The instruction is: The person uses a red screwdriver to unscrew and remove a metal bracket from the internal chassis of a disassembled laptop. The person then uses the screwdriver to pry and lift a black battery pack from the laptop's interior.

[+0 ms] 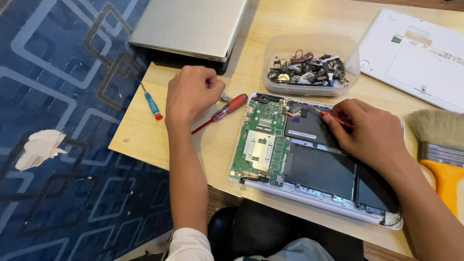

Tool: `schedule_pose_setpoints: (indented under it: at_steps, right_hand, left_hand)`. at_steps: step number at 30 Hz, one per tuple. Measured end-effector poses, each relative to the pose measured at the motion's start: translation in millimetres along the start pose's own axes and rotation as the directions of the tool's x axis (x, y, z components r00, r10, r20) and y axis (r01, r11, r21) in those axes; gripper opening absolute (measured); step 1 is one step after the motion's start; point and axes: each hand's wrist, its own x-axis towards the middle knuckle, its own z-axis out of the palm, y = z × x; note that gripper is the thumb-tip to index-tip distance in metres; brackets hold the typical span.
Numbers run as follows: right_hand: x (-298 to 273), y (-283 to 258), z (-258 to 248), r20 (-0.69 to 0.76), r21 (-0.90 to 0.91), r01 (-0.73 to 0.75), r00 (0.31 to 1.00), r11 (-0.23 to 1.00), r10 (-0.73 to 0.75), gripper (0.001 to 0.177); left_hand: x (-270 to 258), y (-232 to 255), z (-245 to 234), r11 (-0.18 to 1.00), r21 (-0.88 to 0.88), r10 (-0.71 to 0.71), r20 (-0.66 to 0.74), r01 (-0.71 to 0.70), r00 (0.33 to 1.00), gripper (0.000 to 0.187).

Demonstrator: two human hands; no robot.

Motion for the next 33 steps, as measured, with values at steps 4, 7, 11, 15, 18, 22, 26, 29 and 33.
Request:
schedule_pose_setpoints:
  at_steps: [4,7,11,15,18,22,26,29,33]
  right_hand:
    - [-0.8,-2.0,-3.2,0.015,-0.002,0.006,1.0,1.0,-0.006,0.025]
    - [-1.0,-3.4,-4.3,0.005,-0.019,0.014,1.0,1.0,-0.014,0.026]
    - [-0.9,-4.1,-6.2,0.013,-0.002,0.022,1.0,1.0,-0.022,0.025]
    - [-1.0,-2.6,-4.8,-0.001,0.005,0.033,0.999,0.999,-0.033,0.023]
    - [-1.2,-2.2,-7.1,-0.001,-0.002,0.035,0.999,0.999,-0.035,0.022]
    - [-1.4,0.4,-12.1,-0.028,-0.029,0.059,0.998,0.998,-0.06,0.025]
    - [-3.7,0.8,-27.8,-0.009,0.093,0.064,0.998,0.994,-0.063,0.023]
    - [-4.4,3.6,-32.5,0.005,0.091,0.058,0.998,0.994,-0.058,0.024]
    - [-5.8,7.3,-34.9,0.066,0.056,0.121,0.99,0.991,-0.125,0.023]
  left_hand:
    - [0.5,3.2,9.3,0.999,0.042,0.009,0.096,-0.014,0.995,0.026]
    - [0.3,7.3,10.5,0.994,0.107,0.003,0.148,-0.019,0.989,0.027]
    - [0.4,7.3,7.2,0.99,0.143,-0.048,0.199,0.019,0.979,0.034]
    - [1.9,-1.7,6.7,0.996,0.089,-0.032,0.075,0.026,0.997,0.032]
    - [1.4,-4.9,4.5,0.998,0.025,-0.051,-0.025,0.051,0.998,0.03]
    - [4.0,-2.6,10.6,0.999,0.001,0.036,-0.061,-0.036,0.998,0.02]
    - [2.7,14.4,18.8,0.937,-0.111,0.309,-0.175,-0.33,0.935,0.021]
    - [-2.4,31.1,23.4,0.836,-0.148,0.488,-0.241,-0.529,0.839,0.02]
    - [-10.3,52.2,32.9,0.705,-0.096,0.662,-0.267,-0.703,0.7,0.018]
